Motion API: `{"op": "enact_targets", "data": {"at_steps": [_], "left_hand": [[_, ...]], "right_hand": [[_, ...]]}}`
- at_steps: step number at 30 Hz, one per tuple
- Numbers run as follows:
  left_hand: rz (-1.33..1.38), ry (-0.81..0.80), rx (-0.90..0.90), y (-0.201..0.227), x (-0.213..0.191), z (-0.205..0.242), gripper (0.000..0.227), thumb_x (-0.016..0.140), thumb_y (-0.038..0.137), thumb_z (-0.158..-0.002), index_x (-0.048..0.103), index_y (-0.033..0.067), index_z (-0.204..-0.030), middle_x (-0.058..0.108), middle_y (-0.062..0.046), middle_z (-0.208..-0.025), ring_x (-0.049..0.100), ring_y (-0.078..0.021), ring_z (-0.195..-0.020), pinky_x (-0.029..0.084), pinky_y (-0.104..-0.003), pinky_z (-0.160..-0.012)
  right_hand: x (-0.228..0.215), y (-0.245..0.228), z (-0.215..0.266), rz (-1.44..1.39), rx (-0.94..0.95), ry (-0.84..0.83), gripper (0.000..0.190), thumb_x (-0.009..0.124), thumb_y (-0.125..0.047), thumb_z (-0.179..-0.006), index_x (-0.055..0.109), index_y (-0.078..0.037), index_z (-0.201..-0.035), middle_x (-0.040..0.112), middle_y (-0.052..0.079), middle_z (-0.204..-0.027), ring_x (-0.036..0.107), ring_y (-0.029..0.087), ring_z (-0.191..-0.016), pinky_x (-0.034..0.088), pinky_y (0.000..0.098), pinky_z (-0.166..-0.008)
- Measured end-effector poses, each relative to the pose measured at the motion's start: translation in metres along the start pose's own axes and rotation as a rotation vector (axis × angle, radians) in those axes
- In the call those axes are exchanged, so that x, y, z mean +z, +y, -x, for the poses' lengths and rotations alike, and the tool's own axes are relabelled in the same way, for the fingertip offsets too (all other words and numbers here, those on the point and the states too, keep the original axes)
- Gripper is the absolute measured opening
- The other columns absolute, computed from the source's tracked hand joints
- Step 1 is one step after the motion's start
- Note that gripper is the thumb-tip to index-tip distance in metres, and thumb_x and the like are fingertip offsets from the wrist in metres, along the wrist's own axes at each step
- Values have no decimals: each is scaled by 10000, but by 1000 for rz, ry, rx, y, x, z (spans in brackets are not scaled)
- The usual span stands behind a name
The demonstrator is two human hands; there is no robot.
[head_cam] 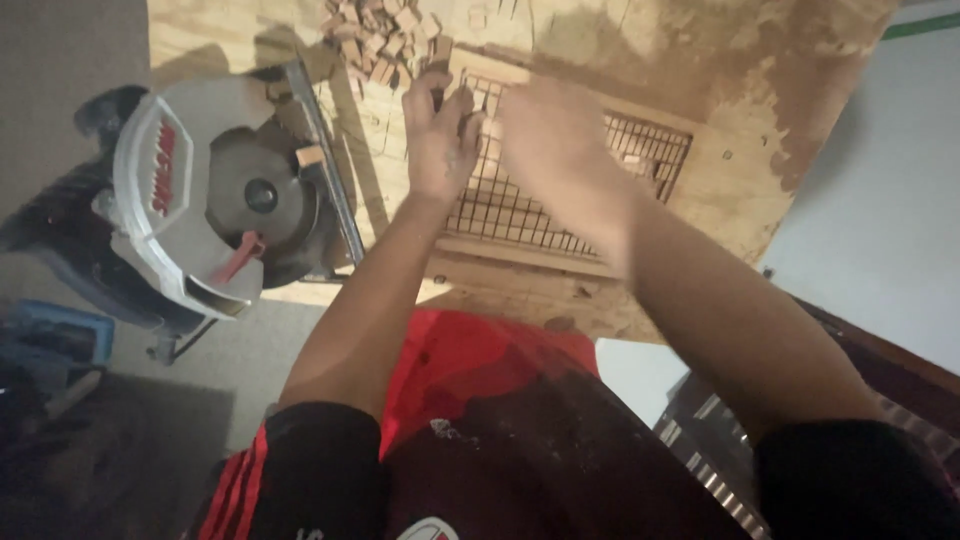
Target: Using a small screwdriver to pry out small rectangular wooden pieces from a grid-cut board on a workbench.
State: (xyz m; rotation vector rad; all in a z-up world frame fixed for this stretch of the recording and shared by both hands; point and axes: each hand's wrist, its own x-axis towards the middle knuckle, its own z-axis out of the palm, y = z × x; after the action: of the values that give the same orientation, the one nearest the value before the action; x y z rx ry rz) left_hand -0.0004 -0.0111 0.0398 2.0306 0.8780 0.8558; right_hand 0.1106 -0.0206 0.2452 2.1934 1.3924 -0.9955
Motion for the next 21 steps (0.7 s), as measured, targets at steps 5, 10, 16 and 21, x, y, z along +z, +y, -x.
{"op": "enact_targets", "data": {"at_steps": [5,10,16,21], "left_hand": [[594,5,-1019,54,-33,-42,407,566,288,-905,565,72,-1250,427,-79,-1228,556,-147,-1048,529,-277,-849],[91,69,-13,-6,-4,1,367,468,300,-1095,707,28,-1036,464,-173,-1257,446,-350,-1216,443,-475,-1033],[768,177,-295,21,-11,-23,181,511,217,-1043,511,51,-972,431,-75,-812,454,-197,-635,336,-322,-507],[-80,151,-33,-33,26,4,388,879,199,-806,711,98,-1140,503,-113,-1260,536,-346,-1144,530,-406,-953]], "right_hand": [[23,-22,-2,149,-137,66,269,576,127,-926,676,-73,-776,579,33,-662,613,168,-584,554,323,-495],[125,100,-13,-15,-343,444,201,520,-51,-976,684,-6,-1085,594,24,-663,565,208,-498,465,365,-369],[158,116,-25,-2,-246,768,204,654,-330,-995,785,-305,-1150,748,59,-772,671,351,-548,504,490,-455],[126,92,-11,-242,-201,605,159,691,-328,-965,756,-241,-1081,781,96,-929,759,341,-836,593,480,-718]]}}
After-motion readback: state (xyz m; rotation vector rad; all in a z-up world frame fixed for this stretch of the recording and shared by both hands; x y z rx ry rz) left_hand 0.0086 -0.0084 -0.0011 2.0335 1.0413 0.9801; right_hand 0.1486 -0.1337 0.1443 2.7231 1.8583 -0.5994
